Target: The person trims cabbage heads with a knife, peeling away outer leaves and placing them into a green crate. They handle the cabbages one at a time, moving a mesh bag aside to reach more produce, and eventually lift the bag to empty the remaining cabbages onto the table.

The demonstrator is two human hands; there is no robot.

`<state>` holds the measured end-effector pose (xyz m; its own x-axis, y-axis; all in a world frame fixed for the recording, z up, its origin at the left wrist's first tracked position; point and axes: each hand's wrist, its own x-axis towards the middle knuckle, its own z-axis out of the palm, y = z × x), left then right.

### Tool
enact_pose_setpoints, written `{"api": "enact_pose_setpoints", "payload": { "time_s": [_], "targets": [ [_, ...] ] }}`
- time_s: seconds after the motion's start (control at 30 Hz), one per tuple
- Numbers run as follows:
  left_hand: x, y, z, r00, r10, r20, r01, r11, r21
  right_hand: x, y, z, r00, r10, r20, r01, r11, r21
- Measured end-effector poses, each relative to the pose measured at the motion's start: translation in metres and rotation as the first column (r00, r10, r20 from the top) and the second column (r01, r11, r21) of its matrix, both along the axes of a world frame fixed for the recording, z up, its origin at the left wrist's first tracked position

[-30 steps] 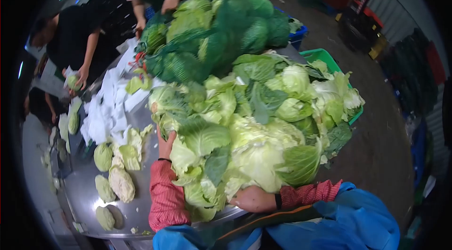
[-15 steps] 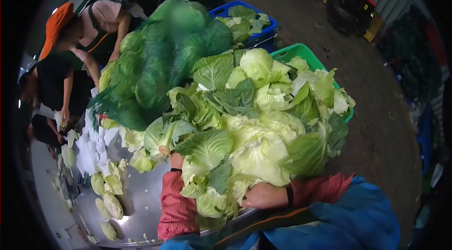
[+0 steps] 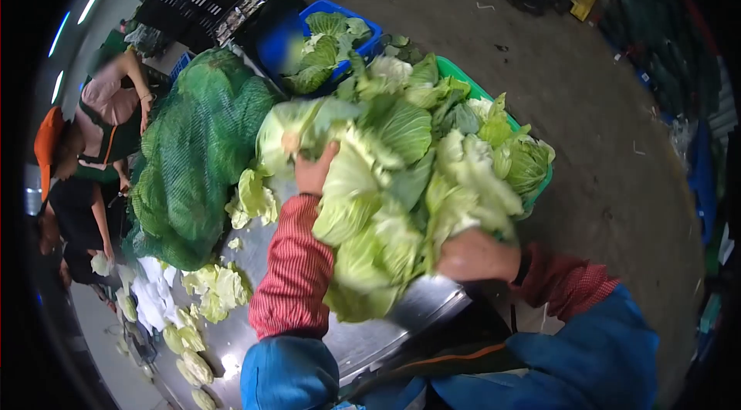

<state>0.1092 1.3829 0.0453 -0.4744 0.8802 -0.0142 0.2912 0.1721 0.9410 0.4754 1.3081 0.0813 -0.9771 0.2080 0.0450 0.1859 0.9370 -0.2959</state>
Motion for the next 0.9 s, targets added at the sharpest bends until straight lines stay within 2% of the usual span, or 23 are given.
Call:
{"api": "enact_pose_setpoints", "payload": {
  "time_s": [0.03, 0.07, 0.13, 0.2, 0.23, 0.27, 0.3, 0.33, 0.37, 0.4, 0.43, 0.47, 0.57, 0.67, 0.7, 0.77, 0.8, 0.9],
  "targets": [
    [0.012, 0.020, 0.003, 0.986, 0.080, -0.144, -0.086, 0.996, -0.034, 0.015, 0.010, -0.009, 0.986, -0.129, -0.105, 0.128, 0.992, -0.015],
    [0.019, 0.040, -0.001, 0.977, 0.090, -0.194, -0.112, 0.988, -0.107, 0.030, 0.020, -0.019, 0.945, -0.253, -0.205, 0.251, 0.967, -0.039],
    [0.039, 0.073, -0.017, 0.993, 0.042, 0.108, -0.049, 0.997, 0.063, 0.060, 0.045, -0.062, 0.891, -0.429, -0.148, 0.410, 0.900, -0.146],
    [0.065, 0.076, -0.022, 0.981, -0.186, 0.061, 0.192, 0.977, -0.097, 0.084, 0.064, -0.106, 0.809, -0.573, -0.135, 0.556, 0.819, -0.141],
    [0.080, 0.076, -0.023, 0.952, -0.301, 0.049, 0.305, 0.935, -0.183, 0.089, 0.075, -0.116, 0.776, -0.630, 0.025, 0.629, 0.770, -0.109],
    [0.098, 0.075, -0.026, 0.896, -0.426, -0.126, 0.399, 0.897, -0.193, 0.090, 0.089, -0.127, 0.777, -0.624, -0.087, 0.606, 0.778, -0.167],
    [0.102, 0.082, -0.070, 0.825, -0.531, -0.195, 0.471, 0.835, -0.283, 0.087, 0.098, -0.140, 0.792, -0.608, 0.057, 0.609, 0.778, -0.153],
    [0.124, 0.081, -0.070, 0.746, -0.591, -0.306, 0.442, 0.784, -0.435, 0.082, 0.110, -0.153, 0.788, -0.583, 0.198, 0.610, 0.781, -0.132],
    [0.146, 0.082, -0.073, 0.665, -0.658, -0.353, 0.370, 0.701, -0.610, 0.074, 0.114, -0.167, 0.747, -0.582, 0.321, 0.640, 0.760, -0.113],
    [0.162, 0.087, -0.090, 0.613, -0.712, -0.341, 0.327, 0.622, -0.712, 0.069, 0.113, -0.187, 0.692, -0.570, 0.443, 0.667, 0.740, -0.090],
    [0.174, 0.091, -0.116, 0.550, -0.754, -0.360, 0.292, 0.577, -0.763, 0.084, 0.104, -0.259, 0.788, -0.551, 0.276, 0.591, 0.802, -0.085],
    [0.184, 0.093, -0.138, 0.480, -0.796, -0.368, 0.253, 0.528, -0.811, 0.073, 0.105, -0.270, 0.736, -0.545, 0.402, 0.629, 0.770, -0.109],
    [0.207, 0.091, -0.158, 0.446, -0.856, -0.261, 0.191, 0.375, -0.907, 0.052, 0.117, -0.297, 0.645, -0.513, 0.567, 0.691, 0.708, -0.147],
    [0.204, 0.081, -0.198, 0.436, -0.886, -0.162, 0.212, 0.275, -0.938, 0.040, 0.114, -0.329, 0.613, -0.492, 0.618, 0.716, 0.676, -0.173],
    [0.206, 0.079, -0.201, 0.416, -0.895, -0.162, 0.161, 0.247, -0.955, 0.038, 0.110, -0.333, 0.607, -0.488, 0.627, 0.723, 0.667, -0.181],
    [0.195, 0.079, -0.219, 0.413, -0.907, -0.079, 0.255, 0.198, -0.947, 0.035, 0.104, -0.329, 0.614, -0.472, 0.632, 0.721, 0.662, -0.206],
    [0.194, 0.080, -0.219, 0.404, -0.914, -0.037, 0.307, 0.174, -0.936, 0.036, 0.101, -0.321, 0.618, -0.469, 0.631, 0.721, 0.657, -0.218],
    [0.203, 0.099, -0.141, 0.266, -0.963, -0.051, 0.394, 0.157, -0.906, 0.035, 0.093, -0.281, 0.661, -0.449, 0.601, 0.693, 0.673, -0.259]
  ]
}}
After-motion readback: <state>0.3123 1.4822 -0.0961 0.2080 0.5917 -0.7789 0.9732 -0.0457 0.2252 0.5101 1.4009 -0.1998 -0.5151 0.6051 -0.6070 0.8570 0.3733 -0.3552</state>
